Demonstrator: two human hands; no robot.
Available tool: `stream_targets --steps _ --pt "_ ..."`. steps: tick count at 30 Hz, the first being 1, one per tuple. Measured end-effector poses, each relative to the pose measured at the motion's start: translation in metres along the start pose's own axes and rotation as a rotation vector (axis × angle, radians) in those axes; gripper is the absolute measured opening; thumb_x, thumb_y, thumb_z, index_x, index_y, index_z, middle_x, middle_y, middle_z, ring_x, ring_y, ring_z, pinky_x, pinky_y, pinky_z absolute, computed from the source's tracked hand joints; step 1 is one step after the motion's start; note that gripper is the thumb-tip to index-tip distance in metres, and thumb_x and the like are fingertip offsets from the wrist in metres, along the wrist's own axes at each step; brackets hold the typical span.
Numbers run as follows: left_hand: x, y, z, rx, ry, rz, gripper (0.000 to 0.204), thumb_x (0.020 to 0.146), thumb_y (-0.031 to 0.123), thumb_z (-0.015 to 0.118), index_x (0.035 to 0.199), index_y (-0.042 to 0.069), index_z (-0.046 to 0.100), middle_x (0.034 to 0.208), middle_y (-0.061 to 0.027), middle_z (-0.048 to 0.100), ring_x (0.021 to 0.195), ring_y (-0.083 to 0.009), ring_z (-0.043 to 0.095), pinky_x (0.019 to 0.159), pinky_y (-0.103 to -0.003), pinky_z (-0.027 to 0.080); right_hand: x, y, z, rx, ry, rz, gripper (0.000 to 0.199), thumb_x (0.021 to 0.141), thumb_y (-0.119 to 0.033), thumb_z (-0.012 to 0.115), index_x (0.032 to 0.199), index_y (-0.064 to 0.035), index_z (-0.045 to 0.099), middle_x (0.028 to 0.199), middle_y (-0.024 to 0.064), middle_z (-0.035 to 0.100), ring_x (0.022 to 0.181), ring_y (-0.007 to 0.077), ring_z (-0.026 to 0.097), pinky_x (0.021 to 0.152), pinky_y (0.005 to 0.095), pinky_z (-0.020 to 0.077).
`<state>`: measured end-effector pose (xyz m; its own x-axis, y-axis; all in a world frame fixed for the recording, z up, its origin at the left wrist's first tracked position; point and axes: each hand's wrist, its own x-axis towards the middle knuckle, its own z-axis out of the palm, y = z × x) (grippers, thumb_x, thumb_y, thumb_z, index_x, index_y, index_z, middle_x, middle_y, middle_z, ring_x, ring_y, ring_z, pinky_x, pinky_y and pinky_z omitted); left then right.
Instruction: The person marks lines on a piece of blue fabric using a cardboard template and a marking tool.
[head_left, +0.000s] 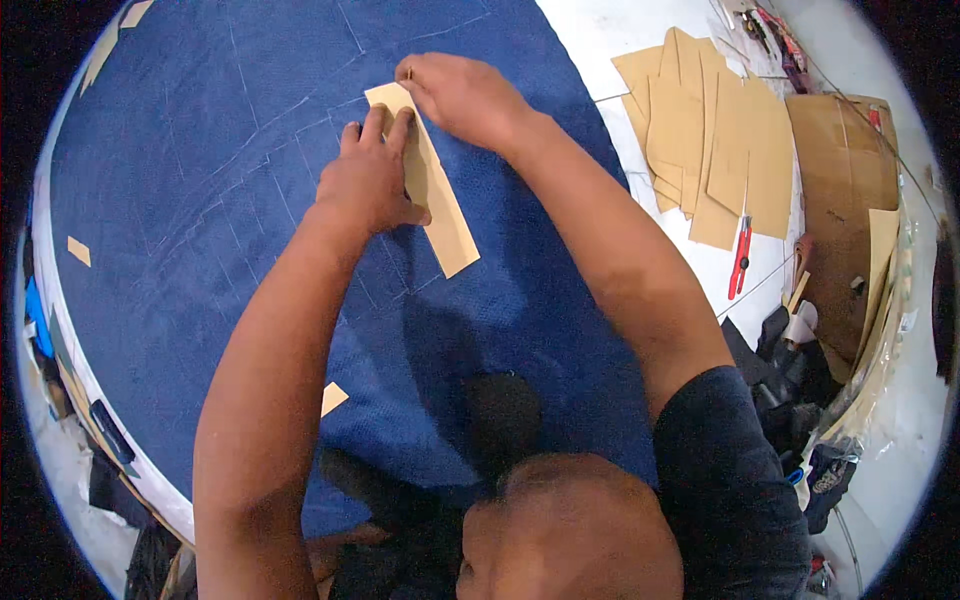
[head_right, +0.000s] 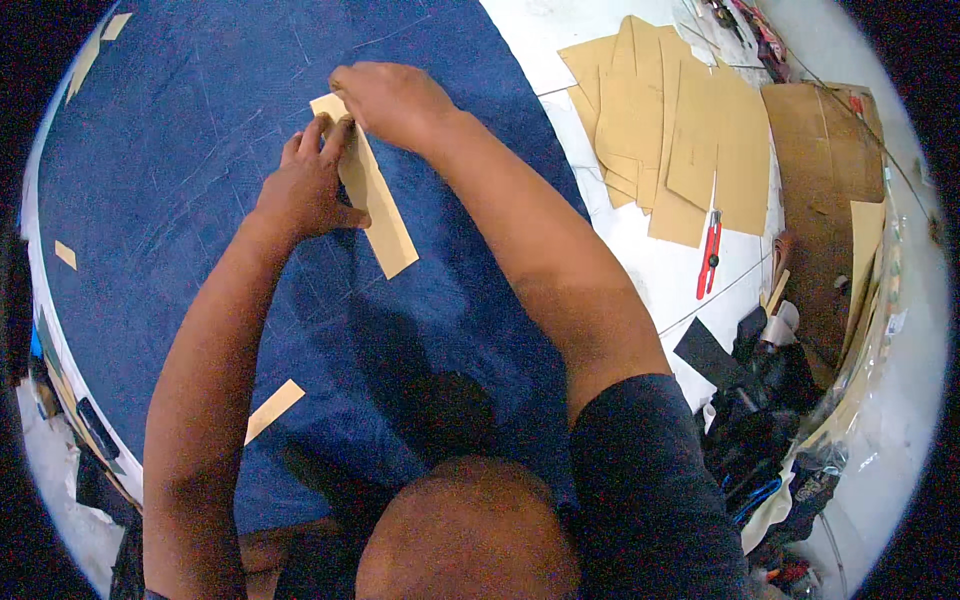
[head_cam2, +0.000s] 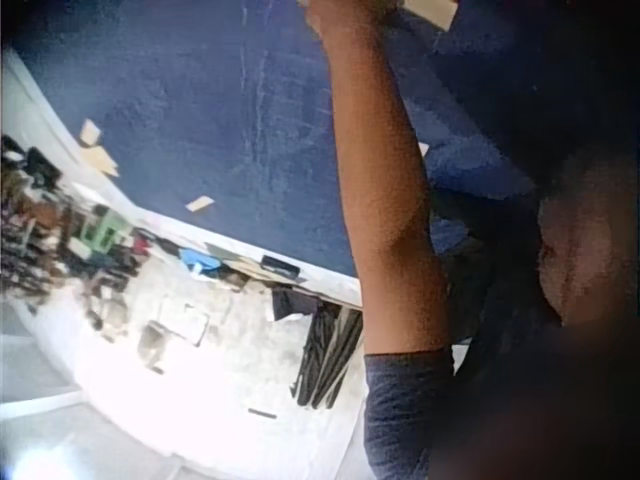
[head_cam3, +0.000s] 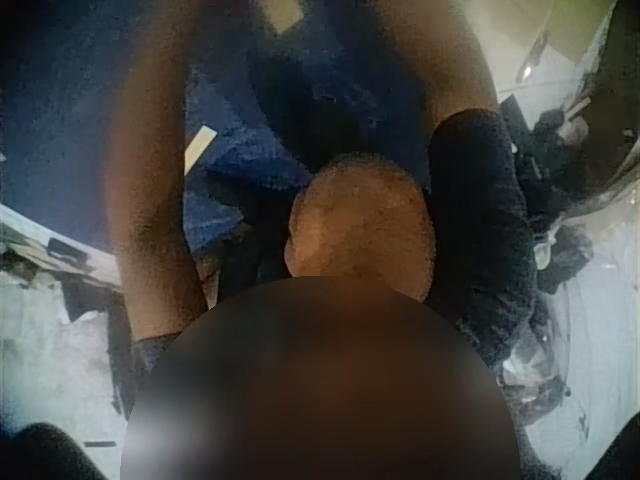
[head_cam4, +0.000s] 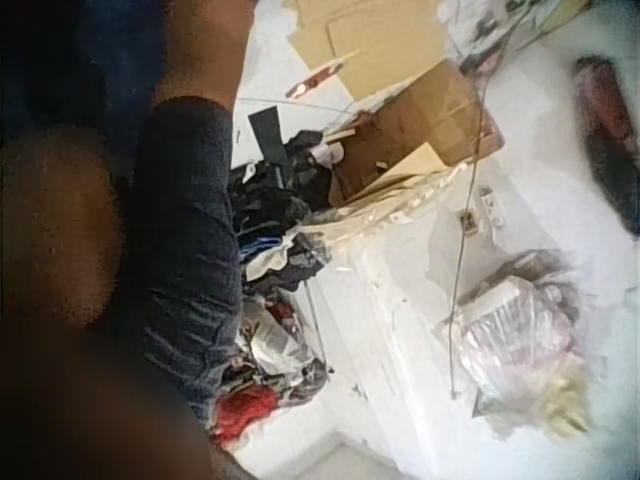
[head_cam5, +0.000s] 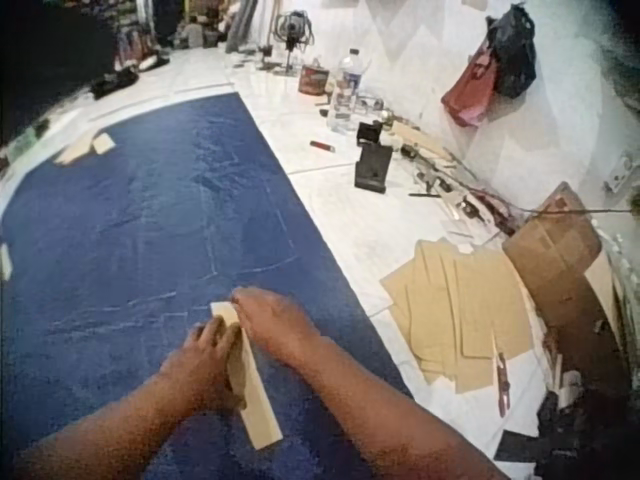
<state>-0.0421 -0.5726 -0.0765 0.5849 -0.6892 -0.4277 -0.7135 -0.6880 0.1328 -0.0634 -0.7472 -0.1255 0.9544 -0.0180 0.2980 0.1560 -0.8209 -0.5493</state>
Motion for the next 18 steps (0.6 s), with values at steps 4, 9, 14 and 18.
stream_targets --steps 4,9,14,18 --pt "0.0 -0.004 0.0 -0.019 -0.033 0.005 0.131 0.051 0.04 0.095 0.156 0.014 0.022 0.157 -0.0239 0.027 0.141 -0.049 0.033 0.109 -0.054 0.045 -0.032 -0.016 -0.007 -0.076 -0.114 -0.063 0.018 0.094 -0.022 0.053 0.104 -0.0088 0.061 0.099 0.0144 0.068 0.092 0.0363 0.068 0.076 0.0484 0.0561" --pt "-0.003 0.004 -0.007 0.005 -0.044 -0.013 0.129 0.054 0.04 0.095 0.157 0.014 0.022 0.158 -0.0197 0.027 0.141 -0.0464 0.034 0.107 -0.053 0.047 -0.061 -0.022 -0.015 -0.045 -0.111 -0.126 0.019 0.095 -0.022 0.058 0.107 -0.0075 0.061 0.097 0.0101 0.067 0.092 0.0323 0.067 0.076 0.0437 0.0559" --pt "0.002 0.001 0.001 0.031 -0.006 -0.012 0.126 0.056 0.04 0.094 0.157 0.017 0.022 0.158 -0.0155 0.027 0.14 -0.0428 0.036 0.104 -0.052 0.051 -0.018 -0.004 -0.002 -0.099 -0.025 -0.115 0.017 0.095 -0.021 0.058 0.107 -0.0088 0.061 0.097 0.0094 0.066 0.092 0.0307 0.067 0.076 0.0434 0.056" --pt "0.001 0.002 -0.002 0.031 -0.036 -0.023 0.126 0.056 0.041 0.094 0.157 0.018 0.022 0.159 -0.0143 0.027 0.141 -0.0425 0.035 0.105 -0.052 0.05 -0.036 -0.012 -0.004 -0.092 -0.051 -0.123 0.017 0.088 -0.016 0.055 0.104 -0.011 0.059 0.097 0.0096 0.066 0.092 0.0334 0.067 0.074 0.0469 0.0564"
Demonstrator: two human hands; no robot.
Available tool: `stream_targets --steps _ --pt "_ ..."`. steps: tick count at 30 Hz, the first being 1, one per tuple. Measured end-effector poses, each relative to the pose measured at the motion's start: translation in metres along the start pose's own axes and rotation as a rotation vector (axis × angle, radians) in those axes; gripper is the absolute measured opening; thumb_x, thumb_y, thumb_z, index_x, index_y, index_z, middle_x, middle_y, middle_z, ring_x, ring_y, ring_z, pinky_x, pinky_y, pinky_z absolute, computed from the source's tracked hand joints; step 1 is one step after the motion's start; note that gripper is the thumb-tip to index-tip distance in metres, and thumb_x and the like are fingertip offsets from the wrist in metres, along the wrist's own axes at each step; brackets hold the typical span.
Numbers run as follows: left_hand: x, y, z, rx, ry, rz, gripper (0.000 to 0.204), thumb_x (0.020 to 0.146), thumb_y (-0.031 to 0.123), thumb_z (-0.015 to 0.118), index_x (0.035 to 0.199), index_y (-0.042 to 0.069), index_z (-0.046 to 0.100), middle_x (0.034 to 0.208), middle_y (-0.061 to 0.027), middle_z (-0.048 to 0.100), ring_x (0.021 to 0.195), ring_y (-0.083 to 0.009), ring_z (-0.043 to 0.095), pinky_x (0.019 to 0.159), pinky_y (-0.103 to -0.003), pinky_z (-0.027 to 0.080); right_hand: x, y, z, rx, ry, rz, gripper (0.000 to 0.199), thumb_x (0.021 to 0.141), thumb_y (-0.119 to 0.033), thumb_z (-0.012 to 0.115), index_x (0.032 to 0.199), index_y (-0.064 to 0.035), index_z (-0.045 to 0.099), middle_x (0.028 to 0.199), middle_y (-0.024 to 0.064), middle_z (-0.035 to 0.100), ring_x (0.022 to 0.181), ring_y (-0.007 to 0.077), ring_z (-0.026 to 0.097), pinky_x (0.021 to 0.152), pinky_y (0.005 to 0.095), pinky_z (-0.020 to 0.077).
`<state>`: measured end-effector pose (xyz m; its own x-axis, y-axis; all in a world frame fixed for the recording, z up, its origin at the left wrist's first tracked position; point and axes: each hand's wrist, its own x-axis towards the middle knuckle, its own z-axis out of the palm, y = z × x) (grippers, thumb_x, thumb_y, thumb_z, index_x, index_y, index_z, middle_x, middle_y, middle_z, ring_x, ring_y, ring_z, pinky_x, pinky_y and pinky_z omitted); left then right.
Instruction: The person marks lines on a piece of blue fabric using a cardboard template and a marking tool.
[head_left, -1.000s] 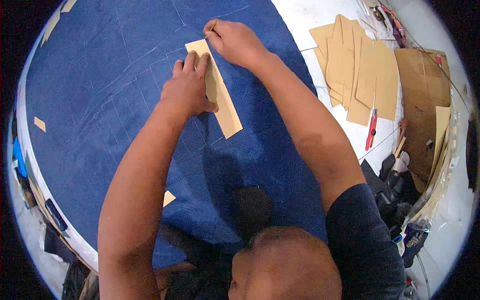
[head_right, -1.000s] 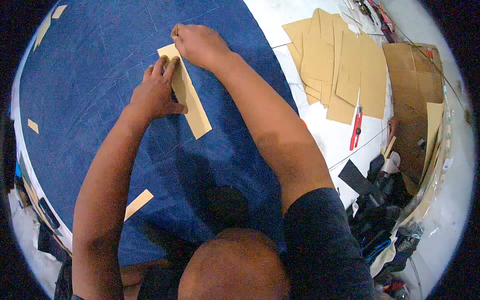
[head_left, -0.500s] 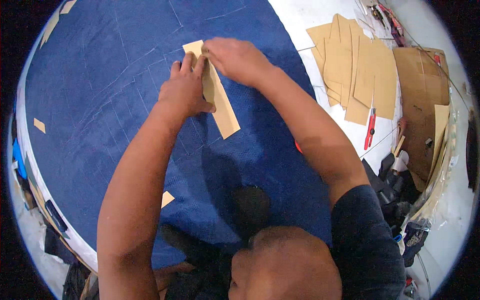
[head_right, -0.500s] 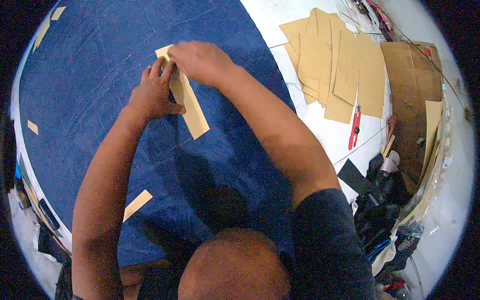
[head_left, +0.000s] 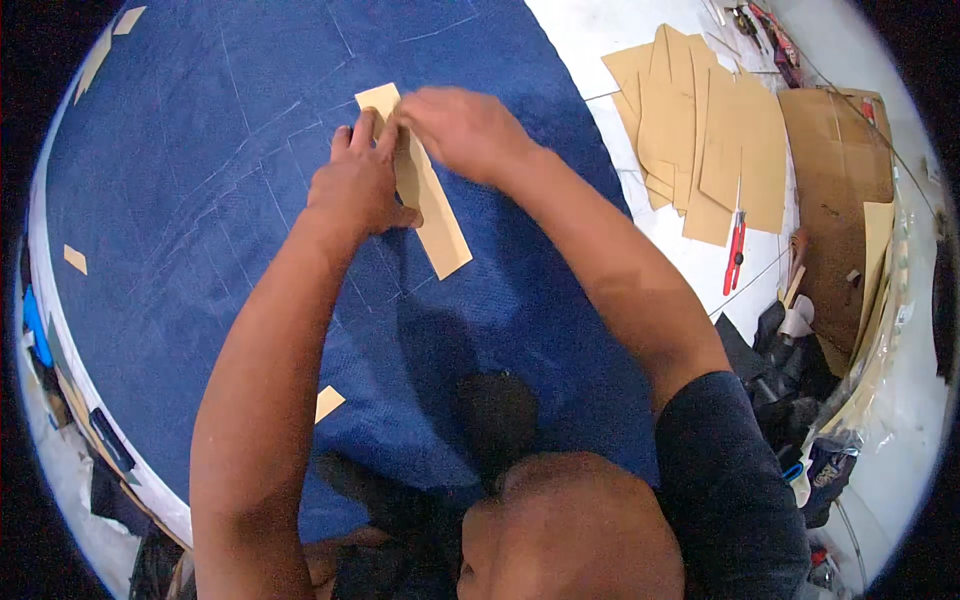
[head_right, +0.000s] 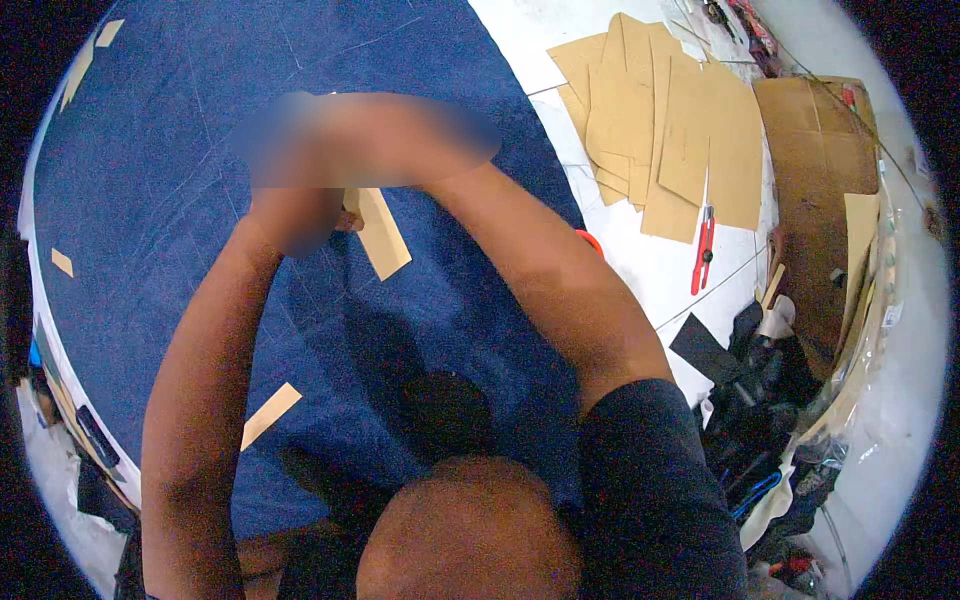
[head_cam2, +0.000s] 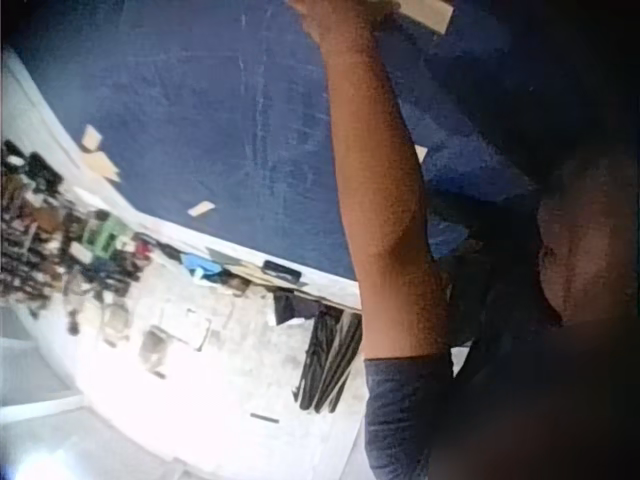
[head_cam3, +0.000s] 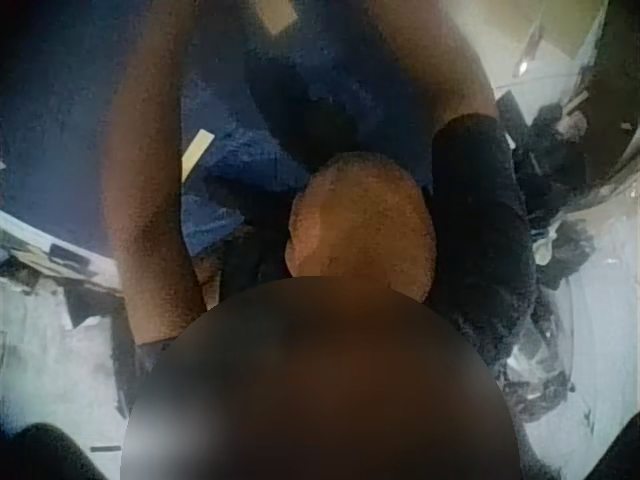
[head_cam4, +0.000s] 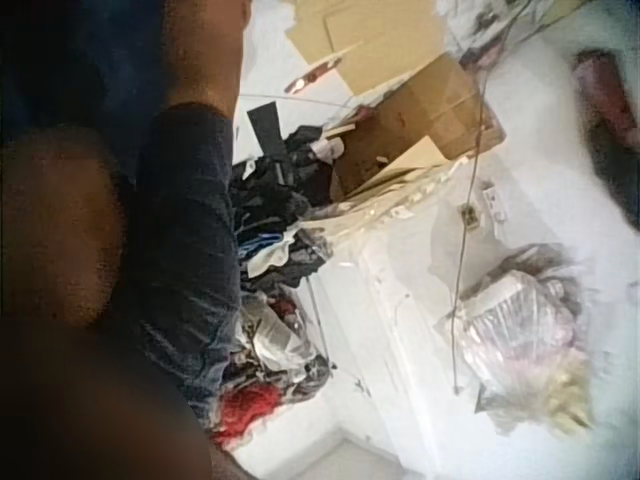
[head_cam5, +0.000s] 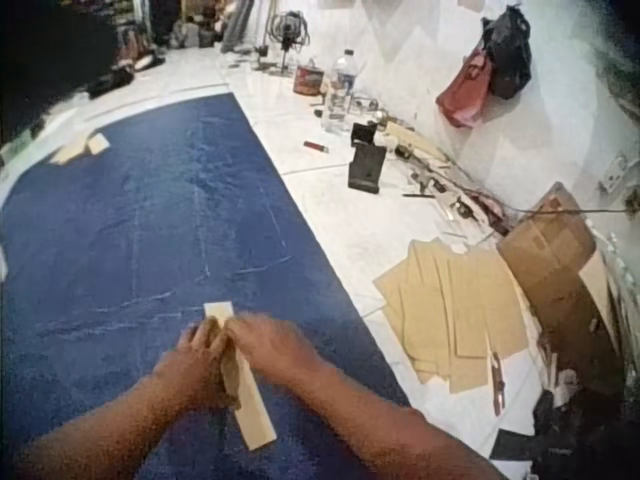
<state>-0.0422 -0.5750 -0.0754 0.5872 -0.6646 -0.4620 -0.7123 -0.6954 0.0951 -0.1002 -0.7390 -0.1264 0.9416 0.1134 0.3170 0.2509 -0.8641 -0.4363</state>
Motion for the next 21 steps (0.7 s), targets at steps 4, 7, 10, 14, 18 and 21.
stream_targets --steps 4,7,10,14,18,21 --pt "-0.003 -0.001 -0.002 0.009 -0.007 -0.018 0.127 0.057 0.042 0.094 0.158 0.018 0.021 0.159 -0.0127 0.026 0.141 -0.0421 0.034 0.105 -0.052 0.049 -0.057 -0.036 -0.019 0.005 -0.113 -0.014 0.014 0.088 -0.015 0.055 0.1 -0.0106 0.058 0.092 0.0081 0.063 0.087 0.0303 0.066 0.072 0.0446 0.0563" --pt "-0.002 0.002 -0.004 0.001 -0.009 -0.011 0.127 0.057 0.042 0.094 0.158 0.018 0.02 0.159 -0.0137 0.026 0.142 -0.0421 0.034 0.105 -0.052 0.049 -0.084 -0.05 -0.027 0.075 -0.156 -0.029 0.011 0.087 -0.015 0.055 0.097 -0.0108 0.057 0.088 0.0073 0.06 0.082 0.028 0.065 0.069 0.0426 0.0561" --pt "0.0 0.0 0.0 0.002 -0.001 0.001 0.126 0.057 0.041 0.094 0.158 0.017 0.021 0.16 -0.015 0.025 0.143 -0.0422 0.032 0.106 -0.052 0.049 -0.088 -0.052 -0.028 0.123 -0.138 -0.02 0.009 0.087 -0.013 0.055 0.095 -0.011 0.057 0.088 0.0074 0.06 0.083 0.0279 0.066 0.068 0.0421 0.056" --pt "0.001 0.0 0.0 -0.019 -0.008 0.014 0.127 0.057 0.041 0.094 0.158 0.016 0.021 0.16 -0.0161 0.024 0.143 -0.0421 0.032 0.107 -0.052 0.048 -0.066 -0.039 -0.018 0.081 -0.086 0.009 0.011 0.088 -0.014 0.056 0.098 -0.0099 0.058 0.089 0.007 0.06 0.082 0.0274 0.065 0.07 0.0409 0.0547" --pt "0.0 -0.002 0.001 -0.005 -0.003 -0.009 0.128 0.056 0.04 0.094 0.158 0.017 0.02 0.16 -0.0154 0.025 0.143 -0.0423 0.032 0.106 -0.052 0.049 -0.08 -0.054 -0.021 0.058 -0.135 0.051 0.013 0.088 -0.015 0.06 0.099 -0.0084 0.059 0.09 0.007 0.06 0.082 0.0278 0.064 0.07 0.04 0.0534" --pt "-0.002 0.003 -0.003 -0.01 0.0 -0.012 0.128 0.056 0.04 0.094 0.158 0.017 0.02 0.159 -0.0151 0.025 0.142 -0.0426 0.033 0.105 -0.052 0.05 -0.116 -0.072 -0.032 0.133 -0.14 0.054 0.015 0.085 -0.013 0.063 0.099 -0.0076 0.059 0.091 0.0072 0.061 0.083 0.0282 0.064 0.07 0.0401 0.0535"
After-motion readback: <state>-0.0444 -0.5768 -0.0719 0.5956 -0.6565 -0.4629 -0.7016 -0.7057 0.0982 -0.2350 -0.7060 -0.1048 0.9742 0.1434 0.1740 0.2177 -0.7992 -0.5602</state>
